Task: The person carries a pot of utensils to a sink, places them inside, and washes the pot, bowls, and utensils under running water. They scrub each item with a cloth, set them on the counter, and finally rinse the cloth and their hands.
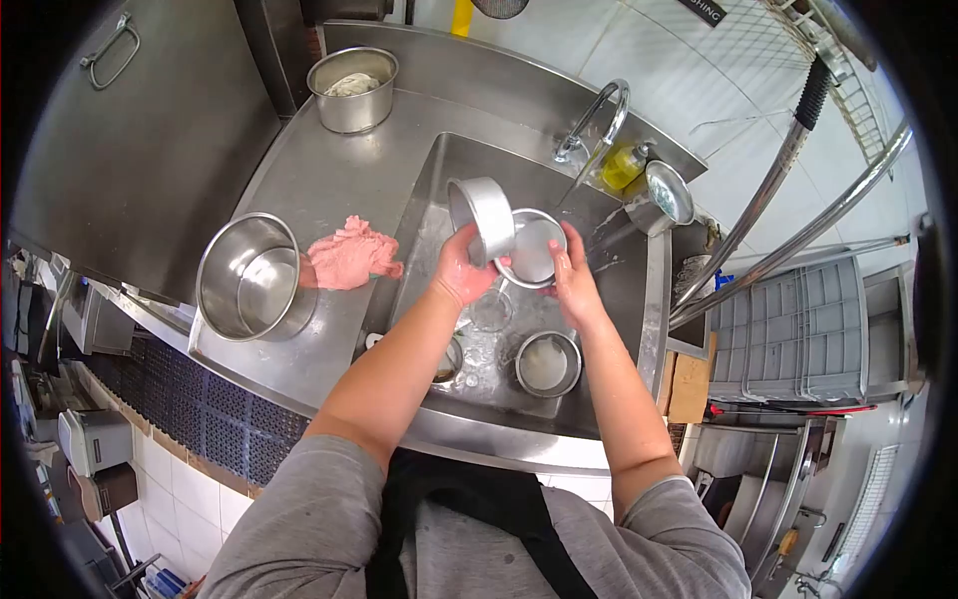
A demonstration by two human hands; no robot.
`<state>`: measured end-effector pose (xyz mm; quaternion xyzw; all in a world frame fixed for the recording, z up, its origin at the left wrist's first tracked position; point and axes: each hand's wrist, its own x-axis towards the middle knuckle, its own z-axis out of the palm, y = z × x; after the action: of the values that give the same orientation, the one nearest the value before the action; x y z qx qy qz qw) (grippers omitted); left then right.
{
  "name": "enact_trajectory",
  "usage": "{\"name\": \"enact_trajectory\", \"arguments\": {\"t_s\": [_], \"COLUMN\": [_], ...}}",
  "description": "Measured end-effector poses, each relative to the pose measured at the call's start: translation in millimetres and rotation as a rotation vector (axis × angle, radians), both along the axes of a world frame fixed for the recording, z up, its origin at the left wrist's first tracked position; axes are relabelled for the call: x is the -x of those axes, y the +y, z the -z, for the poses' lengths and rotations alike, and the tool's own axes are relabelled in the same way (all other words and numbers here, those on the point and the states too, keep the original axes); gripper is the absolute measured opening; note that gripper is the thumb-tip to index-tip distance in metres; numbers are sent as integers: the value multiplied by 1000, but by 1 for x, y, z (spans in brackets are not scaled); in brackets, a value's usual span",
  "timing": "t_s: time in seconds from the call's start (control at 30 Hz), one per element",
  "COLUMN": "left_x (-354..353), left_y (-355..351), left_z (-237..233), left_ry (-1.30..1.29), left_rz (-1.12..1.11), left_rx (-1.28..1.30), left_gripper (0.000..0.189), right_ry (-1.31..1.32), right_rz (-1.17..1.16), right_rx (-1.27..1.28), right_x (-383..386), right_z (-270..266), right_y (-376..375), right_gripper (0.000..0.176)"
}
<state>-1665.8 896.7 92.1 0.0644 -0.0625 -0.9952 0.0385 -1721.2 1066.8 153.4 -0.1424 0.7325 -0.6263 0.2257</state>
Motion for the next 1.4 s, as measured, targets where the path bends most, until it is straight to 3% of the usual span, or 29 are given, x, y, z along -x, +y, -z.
{"name": "enact_trajectory", "arguments": {"t_s": [0.07, 0.17, 0.23, 0.37, 0.5, 0.6, 0.67, 0.7, 0.77, 0.83, 0.87, 0.93, 0.97, 1.0, 1.03, 1.1, 1.13, 1.2, 1.27, 1.33, 1.37, 1.4], "left_x": [-3, -12, -23, -34, -48, -59, -58, -58, -63, -67, -68, -70, -77, -96, -105, -136, -150, -186, -219, -245, -252, -253], "left_y": [2, -8, -14, -21, -32, -33, -32, -32, -32, -40, -46, -63, -76, -83, -105, -132, -153, -195, -208, -238, -249, -253], "left_z": [-8, -16, -23, -16, -13, -16, -11, -9, -22, -35, -42, -52, -64, -114, -107, -137, -141, -149, -180, -176, -170, -160], "left_ry": [-50, -20, -148, -132, -160, -240, -248, -255, -207, -190, -209, -247, -326, -628, -484, -488, -512, -592, -692, -835, -888, -899], "left_rz": [-36, -62, 142, 153, 98, 46, -118, -124, -307, -231, -165, -138, -172, -127, -132, -188, -194, -223, -162, -74, 17, 103], "left_rx": [4, 226, 365, 469, 440, 433, 847, 846, 1350, 1261, 1123, 973, 1070, 1282, 1171, 1232, 1288, 1444, 1448, 1680, 1827, 1979], "left_gripper": [36, 40, 43, 49, 49, 48, 57, 57, 72, 82, 80, 68, 58, 50, 48, 49, 52, 57, 48, 42, 40, 40], "right_ry": [-305, -353, -417, -511, -466, -551, -577, -601, -580, -287, -293, -80, 22, 154, 280, 112, 96, -172, -273, -68, 176, 172], "right_rz": [24, 34, 26, 26, -22, 70, 12, -45, -30, 128, 123, -23, -91, -209, -325, -552, -539, -638, -470, -344, -340, -449], "right_rx": [-1, 146, 219, 510, 547, 534, 561, 591, 565, 389, 391, 330, 295, 257, 214, 359, 356, 471, 226, -174, -545, -686], "right_x": [1, -4, -12, -22, -28, -31, -39, -42, -47, -52, -52, -48, -47, -49, -55, -70, -72, -73, -62, -34, -33, -36], "right_z": [12, 34, 36, 39, 35, 31, 21, 19, 17, 7, 2, -8, -14, -26, -40, -59, -51, -27, 19, 154, 201, 249], "right_y": [-4, -4, -8, -26, -41, -54, -57, -60, -68, -76, -83, -98, -104, -113, -120, -131, -131, -130, -124, -106, -86, -69], "right_gripper": [56, 48, 43, 35, 31, 29, 34, 38, 42, 41, 41, 46, 49, 55, 60, 67, 67, 71, 62, 55, 52, 60]}}
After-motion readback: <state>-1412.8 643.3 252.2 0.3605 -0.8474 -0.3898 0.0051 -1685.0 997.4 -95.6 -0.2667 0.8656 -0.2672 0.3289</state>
